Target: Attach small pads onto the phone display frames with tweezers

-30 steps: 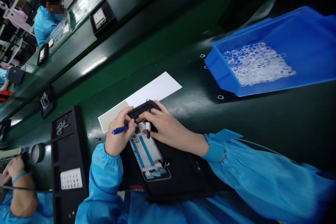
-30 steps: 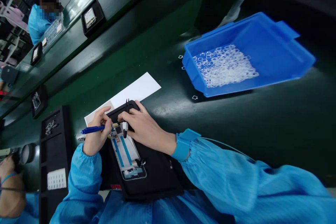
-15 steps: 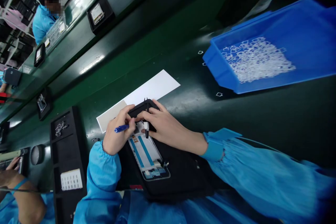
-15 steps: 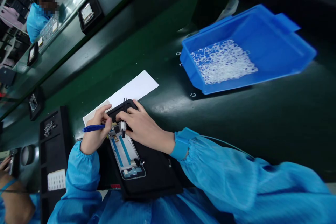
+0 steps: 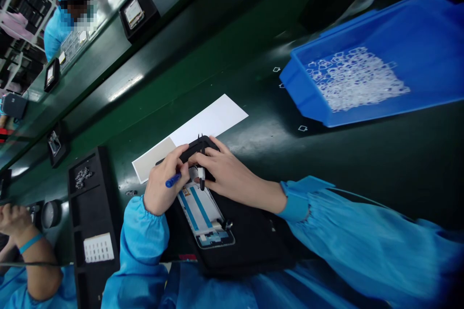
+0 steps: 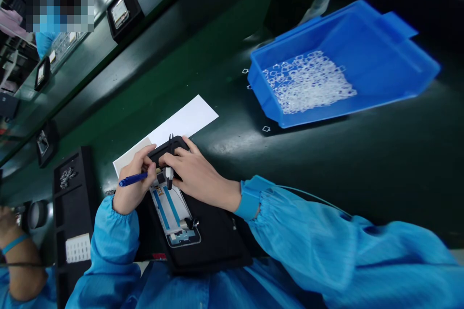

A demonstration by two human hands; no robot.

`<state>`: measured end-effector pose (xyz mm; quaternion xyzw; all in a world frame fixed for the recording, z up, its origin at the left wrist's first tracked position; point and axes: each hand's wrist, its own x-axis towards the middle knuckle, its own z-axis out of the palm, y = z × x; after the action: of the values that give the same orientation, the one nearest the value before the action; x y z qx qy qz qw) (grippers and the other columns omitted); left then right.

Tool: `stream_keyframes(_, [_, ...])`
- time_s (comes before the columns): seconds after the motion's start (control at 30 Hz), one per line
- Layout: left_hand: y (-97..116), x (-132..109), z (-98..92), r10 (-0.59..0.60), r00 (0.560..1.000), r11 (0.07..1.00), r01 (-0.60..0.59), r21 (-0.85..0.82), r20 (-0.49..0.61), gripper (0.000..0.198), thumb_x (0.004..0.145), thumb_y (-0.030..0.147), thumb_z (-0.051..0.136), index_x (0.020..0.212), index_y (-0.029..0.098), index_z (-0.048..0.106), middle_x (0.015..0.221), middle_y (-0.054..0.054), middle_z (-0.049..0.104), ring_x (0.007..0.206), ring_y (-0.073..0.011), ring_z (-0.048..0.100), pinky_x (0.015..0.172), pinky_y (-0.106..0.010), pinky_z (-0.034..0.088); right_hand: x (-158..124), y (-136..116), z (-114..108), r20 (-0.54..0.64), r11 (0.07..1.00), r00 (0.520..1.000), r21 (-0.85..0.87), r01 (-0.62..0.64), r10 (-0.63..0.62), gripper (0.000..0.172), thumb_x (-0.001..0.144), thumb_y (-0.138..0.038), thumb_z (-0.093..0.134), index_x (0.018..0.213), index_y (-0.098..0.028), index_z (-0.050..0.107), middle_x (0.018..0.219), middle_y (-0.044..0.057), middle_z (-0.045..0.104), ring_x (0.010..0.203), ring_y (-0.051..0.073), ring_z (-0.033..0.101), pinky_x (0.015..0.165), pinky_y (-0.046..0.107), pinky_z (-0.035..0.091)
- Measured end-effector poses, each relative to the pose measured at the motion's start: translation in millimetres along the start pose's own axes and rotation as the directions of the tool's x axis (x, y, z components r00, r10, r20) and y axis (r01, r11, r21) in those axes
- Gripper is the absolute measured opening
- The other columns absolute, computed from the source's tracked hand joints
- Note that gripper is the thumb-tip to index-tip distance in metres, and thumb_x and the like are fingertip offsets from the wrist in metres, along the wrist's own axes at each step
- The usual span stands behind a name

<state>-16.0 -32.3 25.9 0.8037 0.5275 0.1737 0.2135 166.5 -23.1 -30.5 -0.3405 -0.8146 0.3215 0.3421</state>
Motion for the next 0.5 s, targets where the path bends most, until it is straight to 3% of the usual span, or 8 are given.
stream_keyframes(0.37, [-10, -1, 7.9, 0.002, 0.999, 0.997, -0.004, -0.077, -0.033, 0.037, 0.094, 0.016, 0.042, 0.129, 0.02, 0.049, 0.08, 0.001, 0.055, 0.065, -0.01, 0.054, 0.066, -0.021, 0.045, -1, 2, 3, 0.002, 1.0, 1.0, -0.028, 0.007, -0.007, 0.032, 0.08, -0.005, 0.059, 0.106, -0.021, 0.05, 0.1, 0.002, 0.061, 0.099, 0.026, 0.057, 0.116, 0.06, 0.014])
stream_keyframes(0.5, [-18, -6, 14.9, -0.039, 0.988, 0.966, -0.001, -0.258, -0.15, 0.03, 0.098, 0.023, 0.042, 0.127, 0.019, 0.049, 0.077, 0.002, 0.052, 0.061, -0.0095, 0.051, 0.06, -0.02, 0.044, 0, 2, 3, 0.003, 0.999, 1.0, -0.039, 0.007, -0.007, 0.032, 0.08, -0.004, 0.061, 0.103, -0.021, 0.049, 0.097, 0.001, 0.061, 0.097, 0.025, 0.057, 0.116, 0.061, 0.014])
